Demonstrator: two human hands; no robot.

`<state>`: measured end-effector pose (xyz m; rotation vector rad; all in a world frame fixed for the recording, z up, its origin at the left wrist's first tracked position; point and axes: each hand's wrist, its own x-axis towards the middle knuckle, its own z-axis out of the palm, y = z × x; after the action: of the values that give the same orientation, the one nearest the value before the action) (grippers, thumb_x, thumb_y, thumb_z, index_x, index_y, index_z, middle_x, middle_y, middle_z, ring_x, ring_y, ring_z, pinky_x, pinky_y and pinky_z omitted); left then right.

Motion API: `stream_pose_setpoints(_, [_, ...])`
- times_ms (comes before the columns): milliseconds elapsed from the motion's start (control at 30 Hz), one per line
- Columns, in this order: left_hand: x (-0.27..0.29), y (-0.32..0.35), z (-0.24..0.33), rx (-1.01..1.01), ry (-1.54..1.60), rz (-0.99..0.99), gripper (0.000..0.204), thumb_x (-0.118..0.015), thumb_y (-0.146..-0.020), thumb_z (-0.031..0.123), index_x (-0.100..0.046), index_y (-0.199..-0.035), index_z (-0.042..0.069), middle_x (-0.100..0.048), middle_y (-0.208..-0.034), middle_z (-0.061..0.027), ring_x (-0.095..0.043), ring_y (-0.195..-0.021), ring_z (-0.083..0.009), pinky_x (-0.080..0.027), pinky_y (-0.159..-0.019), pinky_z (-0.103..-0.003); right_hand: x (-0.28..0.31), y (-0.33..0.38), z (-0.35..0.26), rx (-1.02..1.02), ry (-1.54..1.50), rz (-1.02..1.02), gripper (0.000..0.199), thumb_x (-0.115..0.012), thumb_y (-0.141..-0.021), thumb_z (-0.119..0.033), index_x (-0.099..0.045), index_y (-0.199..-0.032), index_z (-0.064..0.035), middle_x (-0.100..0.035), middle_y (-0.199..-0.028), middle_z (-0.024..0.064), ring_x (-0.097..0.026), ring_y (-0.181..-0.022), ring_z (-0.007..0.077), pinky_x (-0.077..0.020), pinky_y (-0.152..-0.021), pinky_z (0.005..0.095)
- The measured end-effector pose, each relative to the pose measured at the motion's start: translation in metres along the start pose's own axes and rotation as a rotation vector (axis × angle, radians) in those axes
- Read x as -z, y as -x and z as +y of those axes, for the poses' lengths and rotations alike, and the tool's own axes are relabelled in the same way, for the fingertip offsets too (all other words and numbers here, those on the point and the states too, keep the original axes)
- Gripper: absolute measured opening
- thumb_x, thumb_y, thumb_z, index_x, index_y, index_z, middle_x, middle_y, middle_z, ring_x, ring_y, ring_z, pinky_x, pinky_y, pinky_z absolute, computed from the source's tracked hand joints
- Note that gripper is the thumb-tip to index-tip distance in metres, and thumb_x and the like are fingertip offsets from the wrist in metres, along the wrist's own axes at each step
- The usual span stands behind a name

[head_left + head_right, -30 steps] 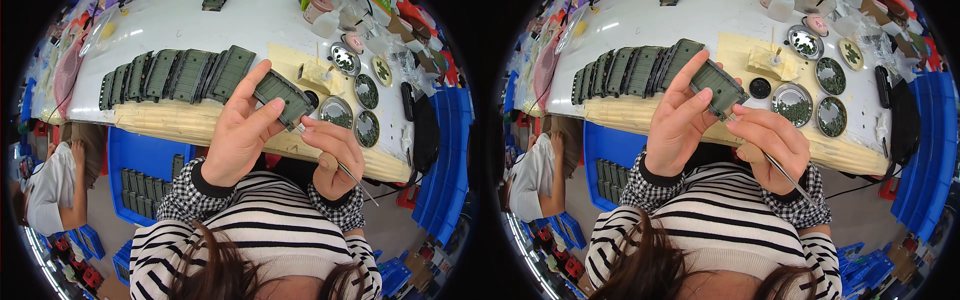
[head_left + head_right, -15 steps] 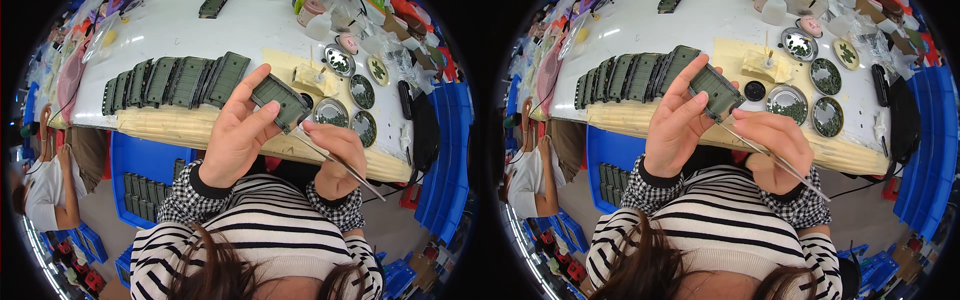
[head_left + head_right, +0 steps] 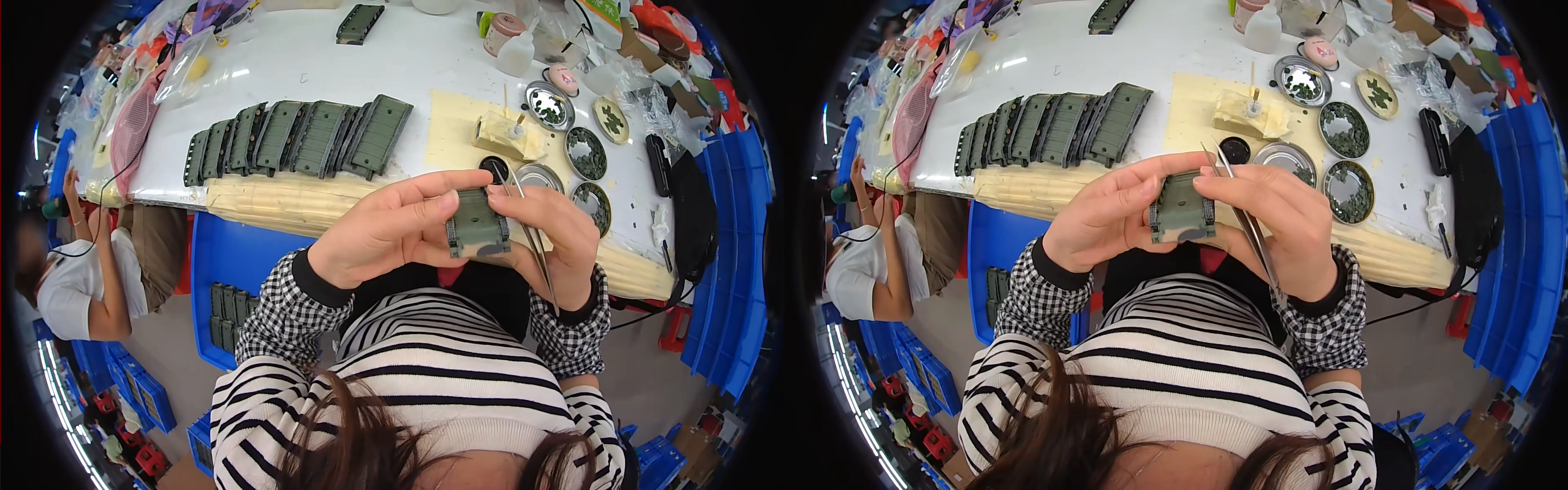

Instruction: Apply adhesive or detailing to plastic toy tank components at a factory workbench.

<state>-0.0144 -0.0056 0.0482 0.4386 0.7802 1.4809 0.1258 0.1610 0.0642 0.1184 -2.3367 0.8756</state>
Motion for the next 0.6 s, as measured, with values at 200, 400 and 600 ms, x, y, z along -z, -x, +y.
stream_pose_setpoints(200, [-0.008, 0.010, -0.013, 0.142, -0.192, 0.038, 0.066, -0.019, -0.101, 0.051, -0.037, -0.134, -0.002, -0.062, -0.100, -0.0186, -0.070, -0.079, -0.0303, -0.061, -0.066, -0.033, 0.001, 0.014, -0.009, -0.166, -0.092, -0.004, 0.038, -0.073, -0.067, 0.005, -0.068, -0.103, -0.0015, -0.067, -0.089, 0.0113, -0.065, -0.081, 0.0219, -0.0490, -0.074, 0.0281])
stream_pose_setpoints(400, [-0.014, 0.016, -0.019, 0.188, -0.222, 0.096, 0.066, -0.023, -0.099, 0.057, -0.039, -0.136, 0.003, -0.063, -0.084, -0.0150, -0.069, -0.079, -0.0251, -0.058, -0.069, -0.029, -0.003, 0.024, -0.021, -0.217, -0.107, 0.049, 0.030, -0.073, -0.070, 0.006, -0.068, -0.099, 0.0014, -0.067, -0.087, 0.0098, -0.063, -0.078, 0.0171, -0.0486, -0.072, 0.0266])
stream_pose_setpoints(600, [-0.019, 0.022, -0.022, 0.215, -0.209, 0.136, 0.068, -0.028, -0.098, 0.060, -0.043, -0.129, 0.001, -0.063, -0.077, -0.0138, -0.069, -0.073, -0.0219, -0.056, -0.065, -0.027, -0.006, 0.025, -0.025, -0.178, -0.053, 0.076, 0.030, -0.078, -0.070, -0.001, -0.069, -0.098, -0.0020, -0.066, -0.080, 0.0090, -0.064, -0.068, 0.0170, -0.0495, -0.062, 0.0259])
